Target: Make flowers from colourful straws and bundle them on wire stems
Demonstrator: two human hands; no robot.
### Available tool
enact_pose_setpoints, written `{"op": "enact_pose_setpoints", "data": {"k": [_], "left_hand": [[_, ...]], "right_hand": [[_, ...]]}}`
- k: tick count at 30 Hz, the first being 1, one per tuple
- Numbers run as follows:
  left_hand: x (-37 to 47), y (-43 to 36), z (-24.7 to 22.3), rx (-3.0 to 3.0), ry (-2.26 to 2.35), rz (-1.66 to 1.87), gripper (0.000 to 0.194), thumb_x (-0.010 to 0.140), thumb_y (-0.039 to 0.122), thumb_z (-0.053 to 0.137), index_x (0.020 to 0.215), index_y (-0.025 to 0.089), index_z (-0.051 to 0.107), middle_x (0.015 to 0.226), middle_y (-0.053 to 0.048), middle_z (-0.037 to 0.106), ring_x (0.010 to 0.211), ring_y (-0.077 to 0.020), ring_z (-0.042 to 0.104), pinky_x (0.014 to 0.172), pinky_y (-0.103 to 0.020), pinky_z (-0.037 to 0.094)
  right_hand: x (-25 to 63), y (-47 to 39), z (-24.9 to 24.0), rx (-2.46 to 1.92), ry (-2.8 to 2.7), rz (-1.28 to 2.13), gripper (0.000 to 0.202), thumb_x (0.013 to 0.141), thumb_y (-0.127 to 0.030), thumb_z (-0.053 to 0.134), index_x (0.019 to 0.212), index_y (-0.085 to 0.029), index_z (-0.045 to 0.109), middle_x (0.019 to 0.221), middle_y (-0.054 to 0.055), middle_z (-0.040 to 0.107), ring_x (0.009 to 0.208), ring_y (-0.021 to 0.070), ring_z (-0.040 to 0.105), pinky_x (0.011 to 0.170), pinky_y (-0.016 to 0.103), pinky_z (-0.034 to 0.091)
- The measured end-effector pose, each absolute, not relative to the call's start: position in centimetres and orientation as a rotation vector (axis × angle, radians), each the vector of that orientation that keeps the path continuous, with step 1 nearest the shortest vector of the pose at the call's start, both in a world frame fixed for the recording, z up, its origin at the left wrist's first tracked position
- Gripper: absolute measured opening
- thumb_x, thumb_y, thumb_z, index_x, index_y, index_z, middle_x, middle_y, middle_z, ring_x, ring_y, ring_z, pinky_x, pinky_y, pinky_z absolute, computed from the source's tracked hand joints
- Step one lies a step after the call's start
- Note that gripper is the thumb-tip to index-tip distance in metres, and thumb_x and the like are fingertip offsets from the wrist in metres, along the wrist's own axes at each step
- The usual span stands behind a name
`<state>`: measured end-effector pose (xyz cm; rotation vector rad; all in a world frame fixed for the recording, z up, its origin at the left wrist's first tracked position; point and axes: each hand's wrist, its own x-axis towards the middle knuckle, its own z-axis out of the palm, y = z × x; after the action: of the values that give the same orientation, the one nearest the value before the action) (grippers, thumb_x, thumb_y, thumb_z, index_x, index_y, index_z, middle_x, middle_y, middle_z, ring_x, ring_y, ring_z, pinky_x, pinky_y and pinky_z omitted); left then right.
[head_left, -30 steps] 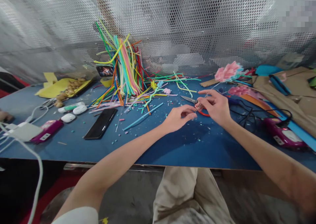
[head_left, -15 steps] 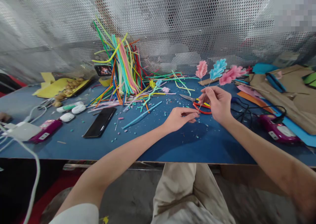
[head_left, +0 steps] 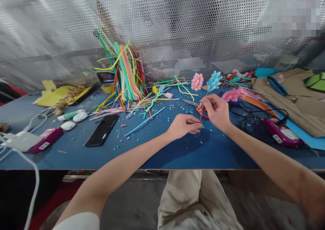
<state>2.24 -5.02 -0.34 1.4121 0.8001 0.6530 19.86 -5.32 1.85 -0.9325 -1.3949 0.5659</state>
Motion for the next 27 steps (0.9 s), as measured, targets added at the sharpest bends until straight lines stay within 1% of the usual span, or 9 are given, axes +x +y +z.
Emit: {"op": "enact_pose_setpoints", "data": {"k": [5, 7, 10, 13, 15, 17, 19, 22, 27], "left_hand": [[2.2, -4.7, -0.7, 1.463, 0.803, 0.691, 0.040, 0.075, 0.044, 0.085, 0.097, 0.011, 0.075, 0.086, -0.012, 0.078, 0.080, -0.0185, 0.077, 0.076, -0.029, 0.064], [2.3, -4.7, -0.7, 1.492, 0.792, 0.715, 0.043, 0.077, 0.044, 0.083, 0.104, 0.012, 0.074, 0.086, -0.011, 0.078, 0.080, -0.0179, 0.077, 0.077, -0.029, 0.063], [2.3, -4.7, -0.7, 1.540, 0.758, 0.771, 0.048, 0.078, 0.044, 0.081, 0.115, 0.014, 0.072, 0.097, -0.010, 0.078, 0.083, -0.0200, 0.077, 0.077, -0.031, 0.064], [2.1, -4.6, -0.5, 1.727, 0.737, 0.807, 0.036, 0.083, 0.042, 0.077, 0.109, 0.017, 0.076, 0.106, -0.008, 0.078, 0.084, -0.0187, 0.076, 0.079, -0.030, 0.063], [2.0, -4.5, -0.4, 1.854, 0.760, 0.809, 0.028, 0.086, 0.038, 0.074, 0.106, 0.020, 0.078, 0.104, -0.005, 0.079, 0.084, -0.0172, 0.075, 0.081, -0.028, 0.062], [2.0, -4.5, -0.2, 1.893, 0.793, 0.812, 0.026, 0.086, 0.037, 0.073, 0.106, 0.020, 0.078, 0.099, -0.004, 0.079, 0.082, -0.0168, 0.075, 0.081, -0.027, 0.062], [2.1, -4.5, -0.2, 1.830, 0.791, 0.809, 0.029, 0.084, 0.038, 0.075, 0.106, 0.019, 0.077, 0.096, -0.005, 0.079, 0.080, -0.0178, 0.075, 0.078, -0.028, 0.062], [2.3, -4.7, -0.3, 1.674, 0.728, 0.789, 0.036, 0.080, 0.040, 0.079, 0.107, 0.015, 0.076, 0.098, -0.008, 0.078, 0.084, -0.0203, 0.076, 0.078, -0.031, 0.064], [2.4, -4.4, -0.8, 1.535, 0.675, 0.753, 0.041, 0.076, 0.042, 0.083, 0.105, 0.013, 0.075, 0.097, -0.010, 0.077, 0.084, -0.0199, 0.076, 0.078, -0.033, 0.065]], "right_hand": [[19.5, -5.8, 2.2, -0.910, -1.382, 0.565, 0.020, 0.094, -0.041, 0.064, 0.093, -0.024, 0.074, 0.079, 0.001, 0.072, 0.065, 0.0154, 0.067, 0.066, 0.032, 0.058], [19.5, -5.8, 2.2, -0.888, -1.365, 0.578, 0.020, 0.092, -0.041, 0.066, 0.095, -0.024, 0.076, 0.080, 0.001, 0.072, 0.065, 0.0149, 0.067, 0.065, 0.031, 0.058], [19.6, -5.5, 2.2, -0.843, -1.310, 0.600, 0.021, 0.091, -0.041, 0.068, 0.096, -0.023, 0.078, 0.078, 0.001, 0.072, 0.062, 0.0138, 0.066, 0.064, 0.031, 0.059], [19.8, -4.8, 2.0, -0.833, -1.224, 0.661, 0.018, 0.087, -0.040, 0.073, 0.091, -0.023, 0.079, 0.072, 0.001, 0.071, 0.056, 0.0124, 0.063, 0.059, 0.029, 0.058], [20.0, -4.3, 1.9, -0.826, -1.162, 0.742, 0.015, 0.085, -0.037, 0.075, 0.086, -0.023, 0.080, 0.068, 0.000, 0.070, 0.052, 0.0116, 0.061, 0.055, 0.028, 0.056], [20.1, -3.9, 1.7, -0.806, -1.101, 0.825, 0.012, 0.083, -0.034, 0.077, 0.083, -0.022, 0.080, 0.068, 0.000, 0.070, 0.053, 0.0113, 0.061, 0.054, 0.027, 0.055], [20.2, -3.6, 1.6, -0.781, -1.052, 0.883, 0.011, 0.082, -0.034, 0.078, 0.083, -0.023, 0.080, 0.069, 0.001, 0.071, 0.055, 0.0114, 0.061, 0.056, 0.027, 0.055], [20.2, -3.7, 1.6, -0.728, -1.012, 0.943, 0.010, 0.080, -0.034, 0.080, 0.082, -0.024, 0.080, 0.071, 0.000, 0.071, 0.059, 0.0116, 0.062, 0.058, 0.027, 0.056], [20.3, -3.8, 1.9, -0.722, -1.004, 1.017, 0.013, 0.079, -0.034, 0.081, 0.084, -0.023, 0.081, 0.071, 0.001, 0.072, 0.061, 0.0117, 0.063, 0.060, 0.026, 0.056]]}}
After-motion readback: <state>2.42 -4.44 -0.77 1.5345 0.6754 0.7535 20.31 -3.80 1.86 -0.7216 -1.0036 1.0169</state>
